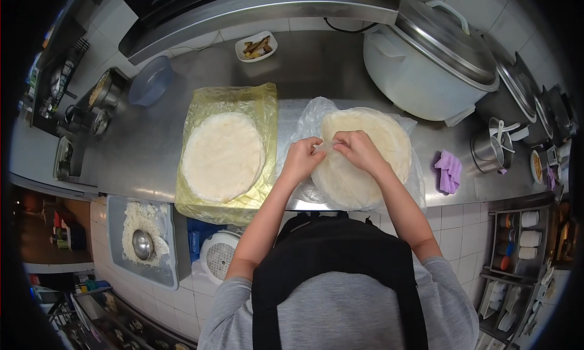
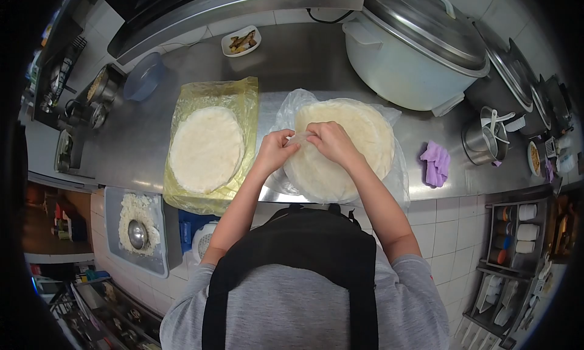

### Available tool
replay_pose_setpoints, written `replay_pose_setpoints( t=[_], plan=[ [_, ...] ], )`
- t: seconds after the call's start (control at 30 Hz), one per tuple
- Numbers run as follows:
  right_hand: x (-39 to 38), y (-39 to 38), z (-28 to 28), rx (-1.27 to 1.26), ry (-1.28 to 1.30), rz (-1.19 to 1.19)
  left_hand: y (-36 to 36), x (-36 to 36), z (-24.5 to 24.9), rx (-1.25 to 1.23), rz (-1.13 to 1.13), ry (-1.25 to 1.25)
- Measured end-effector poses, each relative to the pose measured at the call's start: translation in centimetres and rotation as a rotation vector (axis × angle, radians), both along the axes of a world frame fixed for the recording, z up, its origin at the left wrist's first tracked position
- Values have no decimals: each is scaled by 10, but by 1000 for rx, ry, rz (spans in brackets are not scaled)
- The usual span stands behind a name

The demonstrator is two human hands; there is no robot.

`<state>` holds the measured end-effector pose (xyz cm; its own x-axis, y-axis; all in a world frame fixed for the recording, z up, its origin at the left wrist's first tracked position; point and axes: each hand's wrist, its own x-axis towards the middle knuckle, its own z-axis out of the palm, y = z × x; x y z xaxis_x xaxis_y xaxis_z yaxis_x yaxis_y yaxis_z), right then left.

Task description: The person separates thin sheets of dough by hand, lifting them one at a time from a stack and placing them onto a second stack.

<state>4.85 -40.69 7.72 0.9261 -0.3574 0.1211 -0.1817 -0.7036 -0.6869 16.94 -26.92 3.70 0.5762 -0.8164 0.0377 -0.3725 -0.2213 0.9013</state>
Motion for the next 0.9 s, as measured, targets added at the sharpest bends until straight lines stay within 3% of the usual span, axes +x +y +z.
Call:
replay_pose_setpoints(
  t=[0.2,0.37,0.53,0.9],
  plan=[
    [7,3,-1,64,-69,8,0,0,14,38,-49,-48],
    [5,-4,-7,180,18,22,-1,-1,8,-1,-16,-38],
    [6,-7,-29,311,17,-7,0,-19,7,-248,196,-379],
    [18,-3,-32,504,68,86,12,-14,-6,-291,150,-666]
  ],
)
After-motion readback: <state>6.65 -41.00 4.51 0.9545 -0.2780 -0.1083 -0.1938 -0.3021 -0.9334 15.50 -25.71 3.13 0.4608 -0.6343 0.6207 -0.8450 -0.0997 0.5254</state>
